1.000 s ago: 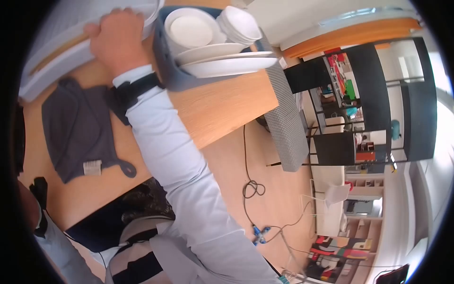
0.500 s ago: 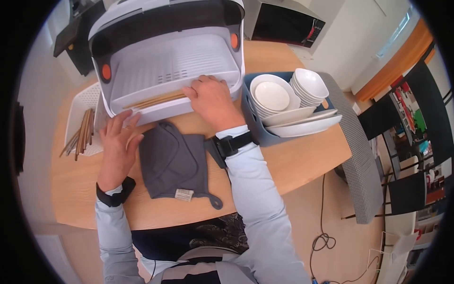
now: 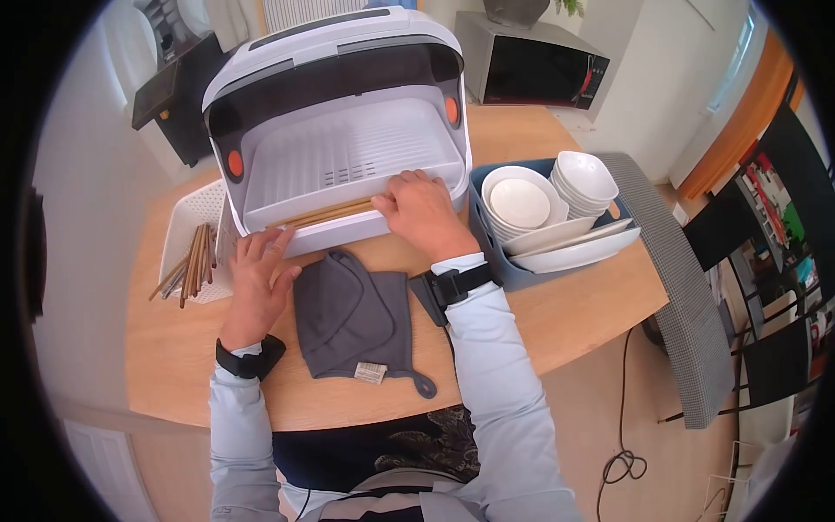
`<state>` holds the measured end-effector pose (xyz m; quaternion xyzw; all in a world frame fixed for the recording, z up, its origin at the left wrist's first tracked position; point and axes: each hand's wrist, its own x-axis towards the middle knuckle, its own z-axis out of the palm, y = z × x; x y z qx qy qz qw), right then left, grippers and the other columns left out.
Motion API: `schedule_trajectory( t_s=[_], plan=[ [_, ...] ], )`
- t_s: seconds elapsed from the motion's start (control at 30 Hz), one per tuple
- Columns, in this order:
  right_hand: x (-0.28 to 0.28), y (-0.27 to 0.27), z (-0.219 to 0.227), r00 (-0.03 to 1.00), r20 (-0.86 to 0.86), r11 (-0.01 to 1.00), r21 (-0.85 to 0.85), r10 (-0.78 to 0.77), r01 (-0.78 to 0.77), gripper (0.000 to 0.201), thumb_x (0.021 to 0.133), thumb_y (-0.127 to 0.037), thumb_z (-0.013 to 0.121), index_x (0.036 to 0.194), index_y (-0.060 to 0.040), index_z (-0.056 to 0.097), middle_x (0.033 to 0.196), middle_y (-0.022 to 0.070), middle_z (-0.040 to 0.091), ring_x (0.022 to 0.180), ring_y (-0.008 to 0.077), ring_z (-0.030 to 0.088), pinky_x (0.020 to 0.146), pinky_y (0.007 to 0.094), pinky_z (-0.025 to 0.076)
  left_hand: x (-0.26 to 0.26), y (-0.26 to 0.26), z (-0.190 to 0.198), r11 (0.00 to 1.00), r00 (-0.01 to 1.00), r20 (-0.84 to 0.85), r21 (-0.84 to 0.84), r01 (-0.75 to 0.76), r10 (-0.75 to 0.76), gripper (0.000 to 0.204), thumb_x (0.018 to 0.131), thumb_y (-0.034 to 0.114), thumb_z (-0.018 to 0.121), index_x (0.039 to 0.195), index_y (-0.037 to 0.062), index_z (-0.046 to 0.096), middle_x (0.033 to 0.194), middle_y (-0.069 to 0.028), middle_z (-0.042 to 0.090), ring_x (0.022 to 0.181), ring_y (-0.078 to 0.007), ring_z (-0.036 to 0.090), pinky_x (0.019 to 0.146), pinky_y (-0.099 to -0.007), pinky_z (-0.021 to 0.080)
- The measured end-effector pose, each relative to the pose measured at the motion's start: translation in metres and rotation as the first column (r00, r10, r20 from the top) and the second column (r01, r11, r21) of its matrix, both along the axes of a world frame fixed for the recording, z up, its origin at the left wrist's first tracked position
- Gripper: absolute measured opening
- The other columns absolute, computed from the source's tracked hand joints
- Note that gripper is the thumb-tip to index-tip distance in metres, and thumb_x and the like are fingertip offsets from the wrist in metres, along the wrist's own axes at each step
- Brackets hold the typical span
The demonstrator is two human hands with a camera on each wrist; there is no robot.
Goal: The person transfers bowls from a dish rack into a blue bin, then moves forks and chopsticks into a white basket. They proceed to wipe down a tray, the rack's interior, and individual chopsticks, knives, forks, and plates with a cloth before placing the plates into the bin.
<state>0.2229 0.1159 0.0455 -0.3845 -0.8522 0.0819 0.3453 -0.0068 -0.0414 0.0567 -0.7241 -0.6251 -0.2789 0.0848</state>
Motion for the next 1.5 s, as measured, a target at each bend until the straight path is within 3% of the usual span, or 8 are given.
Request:
schedule_trajectory(
  t_s=[0.43,0.6,0.8,0.93,1.1,1.3,1.43,1.5],
  plan=[
    [-0.001,-0.002,0.009,0.944,-0.330,0.984,0.157,-0.025,0.081,0.014,0.089,-0.014,0.060,0.082,-0.0017,0.058,0.070,0.0180,0.060,0.071,0.0400,0.058,0.062,0.0458,0.045,-0.005,-0.002,0.001,0.995,0.991,0.126,0.095,0.037,-0.049,0.046,0.078,0.003,0.069,0.123,0.0047,0.060,0.124,-0.0125,0.056,0.113,-0.0325,0.050,0.097,-0.0408,0.036],
    [-0.018,-0.005,0.002,0.818,-0.527,0.934,-0.115,0.231,-0.337,0.015,0.095,-0.014,0.051,0.091,0.0000,0.054,0.063,0.0135,0.058,0.059,0.0280,0.061,0.058,0.0370,0.047,-0.010,0.007,-0.007,0.980,0.868,0.471,0.183,0.081,-0.159,0.021,0.088,0.009,0.064,0.107,-0.0013,0.067,0.100,-0.0137,0.065,0.093,-0.0271,0.062,0.080,-0.0301,0.048],
    [-0.045,-0.054,0.018,0.782,-0.579,0.568,-0.573,0.230,-0.591,0.016,0.098,-0.016,0.049,0.095,-0.0013,0.054,0.066,0.0047,0.058,0.047,0.0108,0.052,0.041,0.0270,0.042,0.021,0.029,-0.009,0.952,0.285,0.952,0.018,0.304,-0.109,0.029,0.098,0.019,0.054,0.114,-0.0020,0.064,0.092,-0.0061,0.068,0.079,-0.0158,0.062,0.071,-0.0264,0.048],
    [-0.052,-0.064,0.018,0.767,-0.557,0.518,-0.575,0.319,-0.633,0.015,0.097,-0.015,0.051,0.099,-0.0013,0.057,0.067,0.0045,0.058,0.046,0.0093,0.051,0.040,0.0239,0.041,0.027,0.037,-0.028,0.955,0.062,0.996,0.046,0.294,-0.067,0.025,0.099,0.017,0.050,0.105,-0.0030,0.064,0.087,-0.0081,0.067,0.069,-0.0164,0.061,0.064,-0.0288,0.048],
    [-0.055,-0.061,0.007,0.778,-0.473,0.711,-0.366,0.414,-0.601,0.019,0.092,-0.018,0.059,0.095,-0.0008,0.065,0.064,0.0090,0.062,0.052,0.0155,0.059,0.051,0.0288,0.047,0.039,0.030,-0.017,0.964,0.045,0.965,0.259,-0.066,-0.257,0.023,0.101,0.019,0.046,0.091,0.0024,0.058,0.080,-0.0125,0.067,0.054,-0.0156,0.057,0.052,-0.0266,0.045],
    [-0.044,-0.037,-0.005,0.859,-0.452,0.851,-0.328,0.239,-0.410,0.022,0.089,-0.022,0.063,0.085,-0.0005,0.065,0.060,0.0113,0.062,0.056,0.0234,0.063,0.055,0.0345,0.048,0.018,0.000,0.003,0.933,-0.275,0.892,0.330,-0.143,-0.358,0.029,0.104,0.030,0.038,0.090,0.0072,0.049,0.061,-0.0091,0.059,0.035,-0.0115,0.035,0.037,-0.0244,0.028],
    [-0.042,-0.029,-0.007,0.942,-0.315,0.993,0.044,0.115,-0.107,0.018,0.088,-0.019,0.063,0.081,-0.0022,0.063,0.063,0.0116,0.062,0.058,0.0305,0.063,0.055,0.0394,0.047,-0.005,-0.006,0.009,0.887,-0.454,0.763,0.415,-0.202,-0.460,0.042,0.101,0.043,0.044,0.108,0.0019,0.050,0.065,-0.0063,0.059,0.039,-0.0103,0.033,0.039,-0.0253,0.026],
    [-0.038,-0.030,-0.001,0.936,-0.347,0.994,0.111,0.060,-0.023,0.017,0.087,-0.019,0.064,0.080,-0.0033,0.063,0.068,0.0110,0.063,0.065,0.0317,0.062,0.060,0.0409,0.047,-0.006,-0.010,0.018,0.864,-0.453,0.736,0.438,-0.248,-0.503,0.055,0.101,0.046,0.040,0.128,-0.0012,0.042,0.095,-0.0105,0.063,0.055,-0.0102,0.045,0.044,-0.0207,0.034]
  ],
)
